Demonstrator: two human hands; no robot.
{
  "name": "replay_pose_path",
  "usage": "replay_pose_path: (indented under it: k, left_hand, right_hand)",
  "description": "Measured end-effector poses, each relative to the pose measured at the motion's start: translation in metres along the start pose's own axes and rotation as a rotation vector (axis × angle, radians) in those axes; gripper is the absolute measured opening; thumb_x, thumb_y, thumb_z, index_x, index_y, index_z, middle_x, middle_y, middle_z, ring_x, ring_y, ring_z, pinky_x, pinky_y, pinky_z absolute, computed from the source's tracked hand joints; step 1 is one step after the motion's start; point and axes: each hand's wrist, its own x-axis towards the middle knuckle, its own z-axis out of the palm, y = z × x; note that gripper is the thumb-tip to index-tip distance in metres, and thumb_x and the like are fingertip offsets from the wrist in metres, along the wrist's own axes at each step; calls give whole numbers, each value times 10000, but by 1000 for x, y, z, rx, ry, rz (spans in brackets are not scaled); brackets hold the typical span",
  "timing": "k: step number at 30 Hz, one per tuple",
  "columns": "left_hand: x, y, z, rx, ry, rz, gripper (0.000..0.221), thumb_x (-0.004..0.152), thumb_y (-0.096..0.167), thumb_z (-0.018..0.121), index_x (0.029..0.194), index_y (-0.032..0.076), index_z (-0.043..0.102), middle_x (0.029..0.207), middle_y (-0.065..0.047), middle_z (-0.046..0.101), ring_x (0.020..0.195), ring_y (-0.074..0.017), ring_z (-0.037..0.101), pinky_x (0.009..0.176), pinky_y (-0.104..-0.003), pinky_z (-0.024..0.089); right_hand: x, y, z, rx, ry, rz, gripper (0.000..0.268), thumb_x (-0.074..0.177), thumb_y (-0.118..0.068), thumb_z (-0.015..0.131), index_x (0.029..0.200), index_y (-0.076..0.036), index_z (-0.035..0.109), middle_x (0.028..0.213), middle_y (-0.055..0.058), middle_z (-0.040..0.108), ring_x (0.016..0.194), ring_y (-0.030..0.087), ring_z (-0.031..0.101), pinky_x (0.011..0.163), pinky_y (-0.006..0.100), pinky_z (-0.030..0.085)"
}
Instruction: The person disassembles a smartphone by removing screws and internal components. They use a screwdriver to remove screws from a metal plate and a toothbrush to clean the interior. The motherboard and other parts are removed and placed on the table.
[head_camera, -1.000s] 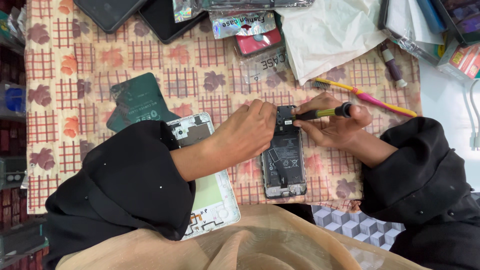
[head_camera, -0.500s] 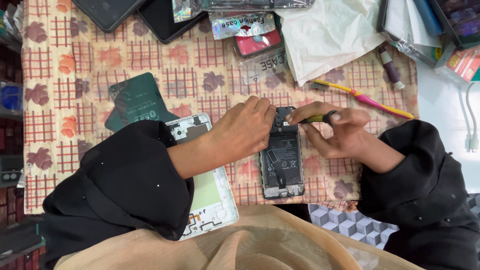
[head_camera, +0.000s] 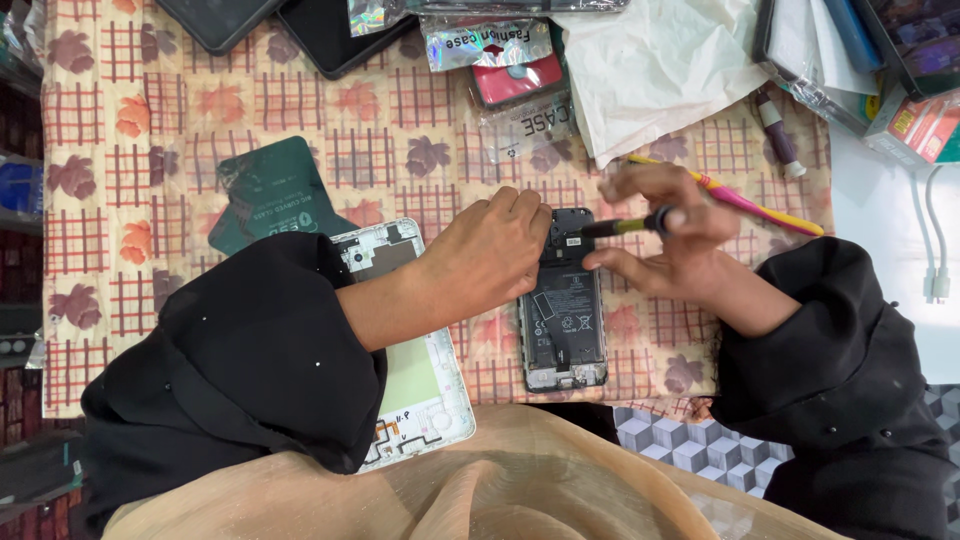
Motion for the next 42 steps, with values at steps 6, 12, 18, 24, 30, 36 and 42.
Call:
replay_pose_path:
  k: [6,12,18,24,30,36,42]
  left_hand:
    - [3,-8,-1,-254,-16,-121,452,682,215,786,1029,-37,644,1024,-133,585,1009,-288,607,715,-390,591]
    - [5,-13,-2,-313,-36,-130,497,671,243,800,1042,-46,639,1026,-144,573,1012,-304,606,701,-417,589]
    - [2,-1,0,-89,38,-29,487,658,261,783,992,-64,644,952,-130,571,951,-274,599,707,-358,587]
    - [-2,6,2,62,75,9,518,644,280,786,983,-88,647,917,-115,568,904,-238,583,686,-308,567]
    - [1,-5,-2,-187,36,-66,503,667,232,788,1040,-74,643,994,-127,581,987,-272,584,667,-348,589]
    - [2,-6,-7,-335,-26,-154,523,684,208,803,1098,-62,633,1063,-140,572,1080,-292,554,687,-388,599]
    - [7,-16,-5,-441,-76,-174,605,683,195,827,1163,-98,603,1100,-169,558,1079,-314,536,841,-418,563]
  right_hand:
    - [8,-18,0,228,-124,141,666,858,169,607,1200,-171,149,1024,217,603,924,374,709,926,536,619]
    - [-7,-10,1,-87,-7,116,797,816,98,863,1185,-179,213,1036,187,593,927,314,707,798,415,623]
    - [-14,-11,2,199,-48,137,694,815,229,563,1213,-185,173,1100,245,524,1020,391,645,931,537,583]
    - [-13,-3,2,60,3,93,828,859,163,782,1302,-207,188,1096,172,587,993,306,696,873,450,647]
    - [-6,-6,2,-78,7,17,834,770,-62,810,1274,-190,158,1093,272,530,961,403,624,883,516,557]
    - [-9,-11,2,194,-44,129,705,883,180,596,1334,-205,216,1105,188,602,1013,360,703,927,510,609]
    - [-20,-7,2,-69,18,112,891,801,62,861,1342,-251,226,1099,175,625,962,293,725,822,404,616]
